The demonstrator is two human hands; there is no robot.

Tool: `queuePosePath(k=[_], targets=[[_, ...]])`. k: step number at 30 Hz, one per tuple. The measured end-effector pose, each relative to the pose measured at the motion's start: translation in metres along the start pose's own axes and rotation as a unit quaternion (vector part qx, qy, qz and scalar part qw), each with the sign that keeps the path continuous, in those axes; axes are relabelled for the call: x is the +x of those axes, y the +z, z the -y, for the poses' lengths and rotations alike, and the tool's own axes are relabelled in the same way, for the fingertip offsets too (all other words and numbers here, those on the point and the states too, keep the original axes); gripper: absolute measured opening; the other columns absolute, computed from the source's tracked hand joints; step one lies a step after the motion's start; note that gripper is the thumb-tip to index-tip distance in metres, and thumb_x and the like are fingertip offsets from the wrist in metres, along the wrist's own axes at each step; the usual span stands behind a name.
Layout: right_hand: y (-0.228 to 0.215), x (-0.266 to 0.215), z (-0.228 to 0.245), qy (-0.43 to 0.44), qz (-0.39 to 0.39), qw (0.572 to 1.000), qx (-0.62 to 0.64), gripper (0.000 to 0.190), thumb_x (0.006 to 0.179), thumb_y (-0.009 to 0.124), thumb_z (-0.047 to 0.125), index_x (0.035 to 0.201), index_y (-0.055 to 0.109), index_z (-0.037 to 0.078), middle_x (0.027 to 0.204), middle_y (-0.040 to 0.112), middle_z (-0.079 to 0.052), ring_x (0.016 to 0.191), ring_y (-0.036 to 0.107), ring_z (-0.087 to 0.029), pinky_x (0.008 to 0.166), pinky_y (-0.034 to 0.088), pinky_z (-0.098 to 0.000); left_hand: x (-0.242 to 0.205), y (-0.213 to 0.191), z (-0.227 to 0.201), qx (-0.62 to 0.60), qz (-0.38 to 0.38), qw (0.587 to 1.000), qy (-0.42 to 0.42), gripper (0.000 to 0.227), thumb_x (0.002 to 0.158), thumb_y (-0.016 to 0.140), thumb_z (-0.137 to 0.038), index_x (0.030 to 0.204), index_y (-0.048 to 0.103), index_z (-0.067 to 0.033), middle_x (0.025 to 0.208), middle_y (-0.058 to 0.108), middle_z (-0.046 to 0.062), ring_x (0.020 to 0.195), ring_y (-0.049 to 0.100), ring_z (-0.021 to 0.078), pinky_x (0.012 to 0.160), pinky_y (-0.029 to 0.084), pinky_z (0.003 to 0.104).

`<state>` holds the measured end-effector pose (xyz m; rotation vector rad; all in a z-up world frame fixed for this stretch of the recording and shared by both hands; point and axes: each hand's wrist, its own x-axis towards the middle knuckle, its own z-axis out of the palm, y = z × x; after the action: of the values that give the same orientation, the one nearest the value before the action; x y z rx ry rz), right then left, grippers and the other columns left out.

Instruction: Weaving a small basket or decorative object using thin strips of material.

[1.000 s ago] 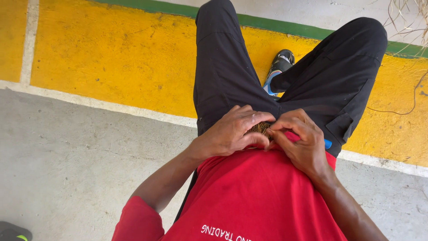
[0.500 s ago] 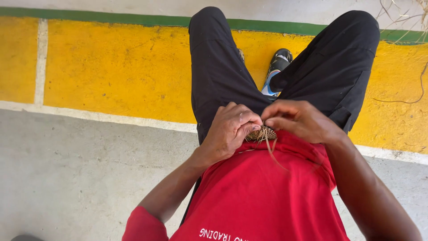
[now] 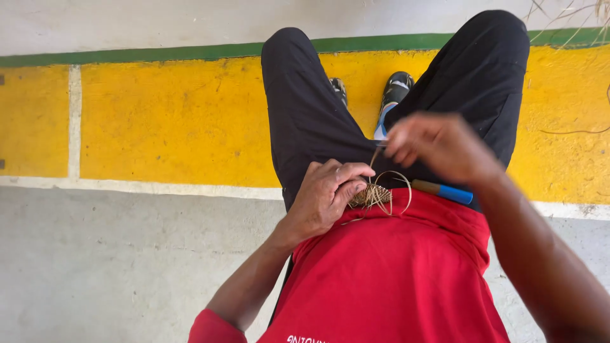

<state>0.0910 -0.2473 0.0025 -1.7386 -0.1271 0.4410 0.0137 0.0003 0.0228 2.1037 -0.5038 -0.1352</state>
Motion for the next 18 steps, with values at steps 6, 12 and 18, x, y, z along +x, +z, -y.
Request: queuePosePath(k=[6,12,18], targets=[[0.04,-0.024,-0.024,-0.045,0.079,0.996,0.02,0.019,0.102,0.062,0.015,0.115,0.07,0.002,0.094,0.075,-0.006,0.086,0.072,-0.01,0.078,0.062,-0.026,-0.007,0.01,0.009,0.004,0.01,0.999,-0.034,0.01,0.101,0.065,-0.025,0.103,0.069,-0.0162,0.089,0.071,-0.006,0.084,0.061,0.0139,0.087,0.039,0.034],[0.008,0.016,-0.003,-0.127,-0.085,0.976,0.152,0.015,0.114,0.057,0.014,0.113,0.06,-0.001,0.089,0.07,-0.009,0.076,0.073,-0.016,0.067,0.063,-0.03,-0.004,0.011,0.01,-0.018,0.008,1.0,-0.005,0.01,0.101,0.065,-0.024,0.102,0.071,-0.016,0.092,0.072,-0.007,0.084,0.06,0.0132,0.088,0.04,0.033],[-0.026,0.064,0.013,-0.206,-0.103,0.961,0.156,0.014,0.123,0.058,0.012,0.12,0.059,-0.002,0.091,0.068,-0.01,0.071,0.072,-0.018,0.064,0.063,-0.0305,-0.005,0.009,0.007,-0.003,0.016,1.0,-0.001,0.019,0.1,0.067,-0.02,0.118,0.074,-0.0173,0.086,0.07,-0.006,0.081,0.058,0.0116,0.088,0.037,0.032]])
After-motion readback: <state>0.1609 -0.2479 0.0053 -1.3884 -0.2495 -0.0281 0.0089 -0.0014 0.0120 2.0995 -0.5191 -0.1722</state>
